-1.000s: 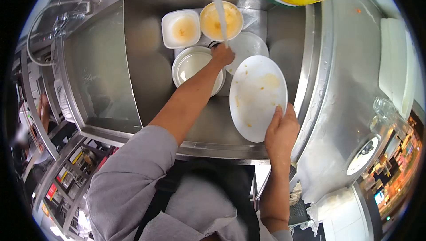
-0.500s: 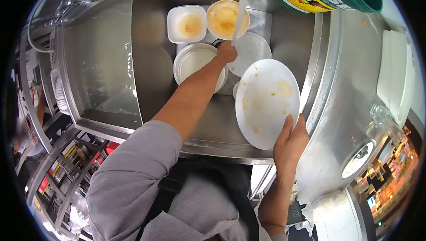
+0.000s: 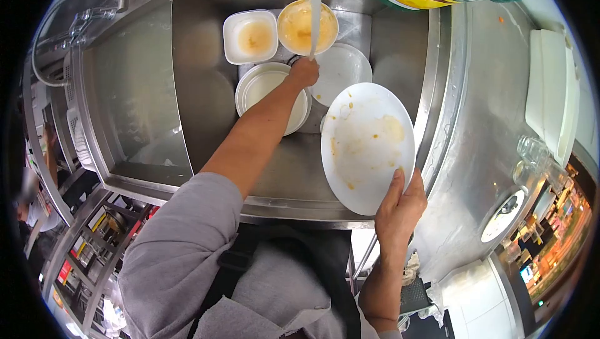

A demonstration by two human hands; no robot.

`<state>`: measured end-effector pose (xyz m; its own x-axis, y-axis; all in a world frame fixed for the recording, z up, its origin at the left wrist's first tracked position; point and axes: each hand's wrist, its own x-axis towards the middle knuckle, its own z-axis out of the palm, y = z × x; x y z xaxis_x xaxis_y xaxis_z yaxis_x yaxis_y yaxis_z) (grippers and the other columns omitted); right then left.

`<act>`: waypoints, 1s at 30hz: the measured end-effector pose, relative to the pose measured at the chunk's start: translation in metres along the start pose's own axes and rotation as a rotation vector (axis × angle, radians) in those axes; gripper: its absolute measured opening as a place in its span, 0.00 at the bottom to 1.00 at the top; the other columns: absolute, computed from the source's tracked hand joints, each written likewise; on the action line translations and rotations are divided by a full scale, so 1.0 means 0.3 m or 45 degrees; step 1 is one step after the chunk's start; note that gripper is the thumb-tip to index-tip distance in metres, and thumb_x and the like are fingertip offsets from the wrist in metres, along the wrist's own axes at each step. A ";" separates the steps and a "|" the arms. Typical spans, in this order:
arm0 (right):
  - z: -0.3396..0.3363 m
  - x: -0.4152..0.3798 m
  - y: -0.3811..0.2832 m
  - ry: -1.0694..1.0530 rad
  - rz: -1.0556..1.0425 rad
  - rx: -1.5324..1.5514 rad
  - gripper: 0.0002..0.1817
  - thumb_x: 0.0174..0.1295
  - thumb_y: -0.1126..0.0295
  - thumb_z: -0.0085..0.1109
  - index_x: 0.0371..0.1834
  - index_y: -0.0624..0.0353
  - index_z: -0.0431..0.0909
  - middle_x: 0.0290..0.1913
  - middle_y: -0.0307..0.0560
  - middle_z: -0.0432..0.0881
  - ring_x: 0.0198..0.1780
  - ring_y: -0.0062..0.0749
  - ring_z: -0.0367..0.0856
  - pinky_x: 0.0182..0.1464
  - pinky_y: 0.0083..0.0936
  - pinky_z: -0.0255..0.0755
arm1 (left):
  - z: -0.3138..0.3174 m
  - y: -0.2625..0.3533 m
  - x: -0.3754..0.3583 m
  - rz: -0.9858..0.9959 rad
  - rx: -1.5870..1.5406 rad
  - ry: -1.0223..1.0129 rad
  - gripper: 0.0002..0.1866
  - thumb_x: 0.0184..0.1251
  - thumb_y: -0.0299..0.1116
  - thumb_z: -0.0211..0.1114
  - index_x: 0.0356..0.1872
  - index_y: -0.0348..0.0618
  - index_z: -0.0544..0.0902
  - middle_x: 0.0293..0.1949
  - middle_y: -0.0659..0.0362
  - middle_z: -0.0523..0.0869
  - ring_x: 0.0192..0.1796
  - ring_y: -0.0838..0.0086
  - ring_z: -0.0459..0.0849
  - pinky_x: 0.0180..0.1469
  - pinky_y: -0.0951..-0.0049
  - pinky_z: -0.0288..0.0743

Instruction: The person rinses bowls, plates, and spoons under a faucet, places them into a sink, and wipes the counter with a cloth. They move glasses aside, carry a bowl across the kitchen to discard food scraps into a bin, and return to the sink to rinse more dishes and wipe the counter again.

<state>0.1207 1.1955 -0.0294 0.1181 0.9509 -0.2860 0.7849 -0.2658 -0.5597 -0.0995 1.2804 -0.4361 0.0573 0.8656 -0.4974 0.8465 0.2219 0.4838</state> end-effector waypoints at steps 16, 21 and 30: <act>-0.047 0.019 -0.073 0.062 0.023 0.064 0.13 0.73 0.71 0.47 0.45 0.71 0.78 0.32 0.58 0.83 0.33 0.37 0.83 0.40 0.33 0.74 | 0.008 -0.003 0.102 -1.096 -1.932 0.776 0.15 0.61 0.33 0.66 0.47 0.36 0.82 0.44 0.48 0.86 0.46 0.55 0.87 0.44 0.57 0.82; -0.051 0.019 -0.016 0.039 0.001 0.076 0.13 0.74 0.70 0.48 0.44 0.70 0.78 0.32 0.59 0.83 0.33 0.41 0.82 0.40 0.34 0.74 | -0.088 0.005 0.096 -0.785 -2.352 0.922 0.14 0.67 0.21 0.56 0.52 0.37 0.78 0.46 0.50 0.85 0.40 0.58 0.88 0.35 0.62 0.84; -0.066 0.009 -0.020 0.025 0.005 0.126 0.13 0.74 0.70 0.48 0.44 0.71 0.77 0.33 0.58 0.83 0.35 0.39 0.82 0.41 0.33 0.74 | -0.128 0.072 0.046 -0.957 -2.200 0.417 0.15 0.70 0.24 0.54 0.55 0.34 0.77 0.43 0.45 0.84 0.34 0.62 0.87 0.29 0.69 0.84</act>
<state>0.1283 1.2029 -0.0115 0.1337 0.9525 -0.2738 0.7205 -0.2831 -0.6330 -0.1007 1.3144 -0.4049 -0.2797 0.3848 -0.8796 -0.7394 0.4981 0.4530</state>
